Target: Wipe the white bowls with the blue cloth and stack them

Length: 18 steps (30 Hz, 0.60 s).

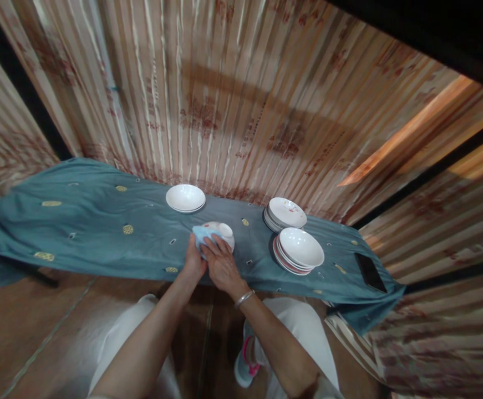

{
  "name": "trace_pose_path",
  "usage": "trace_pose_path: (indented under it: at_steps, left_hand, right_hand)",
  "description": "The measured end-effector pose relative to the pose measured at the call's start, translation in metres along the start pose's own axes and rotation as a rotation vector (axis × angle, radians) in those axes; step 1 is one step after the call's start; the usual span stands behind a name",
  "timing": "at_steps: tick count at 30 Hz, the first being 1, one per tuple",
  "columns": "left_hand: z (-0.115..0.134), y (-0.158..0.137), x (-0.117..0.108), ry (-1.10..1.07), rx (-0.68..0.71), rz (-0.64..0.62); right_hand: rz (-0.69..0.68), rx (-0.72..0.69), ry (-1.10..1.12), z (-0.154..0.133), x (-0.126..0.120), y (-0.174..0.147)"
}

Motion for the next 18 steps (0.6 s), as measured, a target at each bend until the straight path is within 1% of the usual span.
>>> trace_pose_path:
  at_steps: [3, 4, 7, 10, 13, 16, 18]
  left_hand:
    - [0.001, -0.005, -0.003, -0.004, 0.024, 0.112]
    - [0.000, -0.008, 0.000, -0.004, 0.026, 0.127]
    - [-0.002, -0.015, 0.011, -0.009, 0.020, 0.121]
    - [-0.004, -0.019, 0.021, -0.011, 0.003, 0.081]
    - [-0.006, -0.019, 0.026, -0.003, -0.001, 0.057]
    - [-0.009, -0.019, 0.027, 0.029, 0.008, 0.066]
    - [-0.010, -0.019, 0.027, 0.057, 0.012, 0.072]
  right_hand:
    - [-0.018, -0.018, -0.023, 0.006, -0.002, 0.015]
    - [-0.018, -0.017, -0.037, 0.009, -0.002, 0.021]
    - [-0.025, -0.005, -0.087, 0.015, -0.002, 0.036]
    - [-0.045, 0.024, -0.141, 0.020, -0.001, 0.050]
    - [-0.070, 0.055, -0.172, 0.027, -0.002, 0.063]
    - [-0.131, 0.079, -0.137, 0.038, 0.001, 0.076]
    - [-0.144, 0.132, -0.040, 0.050, 0.003, 0.082]
Point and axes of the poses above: each hand's wrist, its own y-axis towards the middle knuckle, its own x-axis out of the palm, z = x × y, the point moved 9 cm from there along y, towards the middle knuckle, and after that the axes turned 6 degrees about -x, right-handed, at the moved point
